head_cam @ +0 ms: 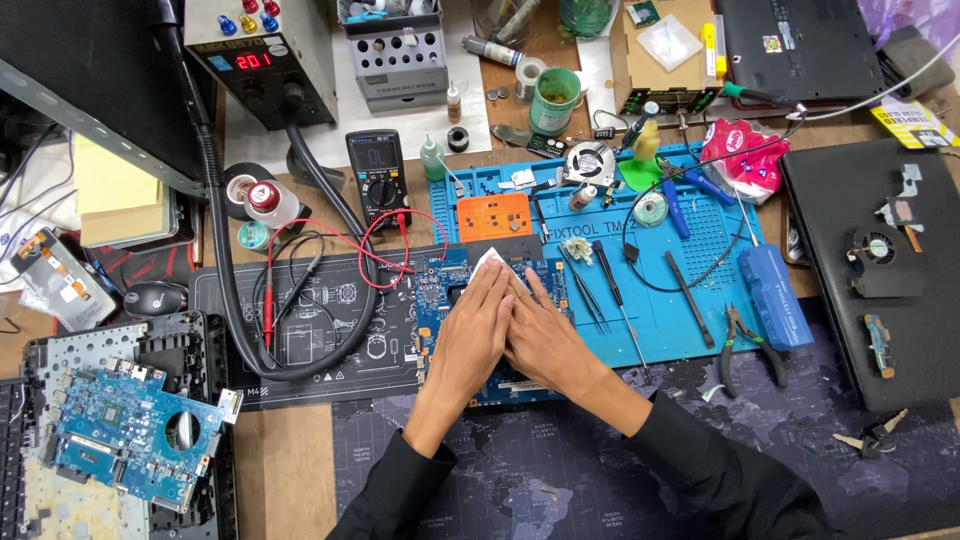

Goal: Cleaning a motherboard with a cotton swab and using a heat gun and probe to repair components

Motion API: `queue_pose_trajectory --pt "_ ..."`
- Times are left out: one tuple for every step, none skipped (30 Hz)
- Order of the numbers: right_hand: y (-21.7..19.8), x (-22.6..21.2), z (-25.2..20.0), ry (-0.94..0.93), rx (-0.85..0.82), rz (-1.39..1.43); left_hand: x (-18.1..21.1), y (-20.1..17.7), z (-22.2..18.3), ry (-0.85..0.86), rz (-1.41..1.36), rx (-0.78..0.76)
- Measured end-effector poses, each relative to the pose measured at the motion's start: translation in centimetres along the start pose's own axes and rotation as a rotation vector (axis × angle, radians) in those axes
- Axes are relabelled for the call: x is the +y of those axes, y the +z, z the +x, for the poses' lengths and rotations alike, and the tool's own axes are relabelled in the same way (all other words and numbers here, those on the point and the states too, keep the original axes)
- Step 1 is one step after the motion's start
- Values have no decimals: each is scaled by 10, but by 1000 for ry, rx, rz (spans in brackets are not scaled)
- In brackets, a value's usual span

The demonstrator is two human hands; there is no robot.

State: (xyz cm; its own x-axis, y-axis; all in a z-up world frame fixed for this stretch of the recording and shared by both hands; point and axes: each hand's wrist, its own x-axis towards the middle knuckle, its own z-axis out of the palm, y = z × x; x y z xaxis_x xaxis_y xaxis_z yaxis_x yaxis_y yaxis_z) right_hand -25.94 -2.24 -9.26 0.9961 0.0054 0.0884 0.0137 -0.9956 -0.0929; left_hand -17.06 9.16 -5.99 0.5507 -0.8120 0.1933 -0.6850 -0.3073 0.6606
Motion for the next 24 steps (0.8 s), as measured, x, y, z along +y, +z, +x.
queue_pose_trajectory --pt "0 0 0 0 1 -1 0 0 0 1 0 1" --pt "0 0 1 4 -3 4 0 -1 1 -3 2 -12" --pt "0 -1 0 8 -9 10 0 -1 0 -8 2 -25" --pt "1 1 1 8 -9 10 1 -6 2 -8 2 -25" --pt "2 2 1 24 -28 60 2 -11 4 -42 -44 -70" --pt "3 4 1 40 -48 111 3 -15 6 -76 -90 -116" --pt "-11 3 4 43 -47 110 6 -18 5 -74 -90 -117" --pt "-26 2 6 57 -72 174 8 -22 4 -62 -133 -71" --pt "-40 1 10 68 -95 237 9 -26 4 -50 -175 -22" --pt "-49 3 13 67 -92 235 10 -30 4 -48 -174 -20" --pt "-58 4 13 109 -107 258 10 -32 1 -78 -157 33" --pt "-66 4 14 150 -122 281 11 -35 -2 -109 -140 86" --pt "-66 9 13 147 -125 282 2 -29 -5 -113 -140 88" --pt "-65 14 12 164 5 246 -6 -24 -7 -93 -41 153" --pt "-65 19 11 181 135 210 -15 -18 -9 -71 59 218" --pt "-56 21 6 178 134 211 -20 -13 -10 -74 60 219" --pt "-47 25 2 170 194 170 -25 -8 -9 -90 77 224" --pt "-38 29 -2 163 255 130 -29 -3 -9 -106 95 229" --pt "-40 25 -4 162 255 128 -29 -3 -8 -105 94 230" --pt "-42 21 -6 160 246 150 -29 -2 -6 -92 107 219" --pt "-43 18 -9 159 237 172 -28 0 -5 -79 120 207" --pt "-41 17 -12 159 236 171 -25 -1 -4 -78 118 207" --pt "-39 18 -15 152 244 193 -22 -3 -2 -94 50 187" --pt "-37 18 -17 144 251 216 -19 -4 0 -110 -19 167"
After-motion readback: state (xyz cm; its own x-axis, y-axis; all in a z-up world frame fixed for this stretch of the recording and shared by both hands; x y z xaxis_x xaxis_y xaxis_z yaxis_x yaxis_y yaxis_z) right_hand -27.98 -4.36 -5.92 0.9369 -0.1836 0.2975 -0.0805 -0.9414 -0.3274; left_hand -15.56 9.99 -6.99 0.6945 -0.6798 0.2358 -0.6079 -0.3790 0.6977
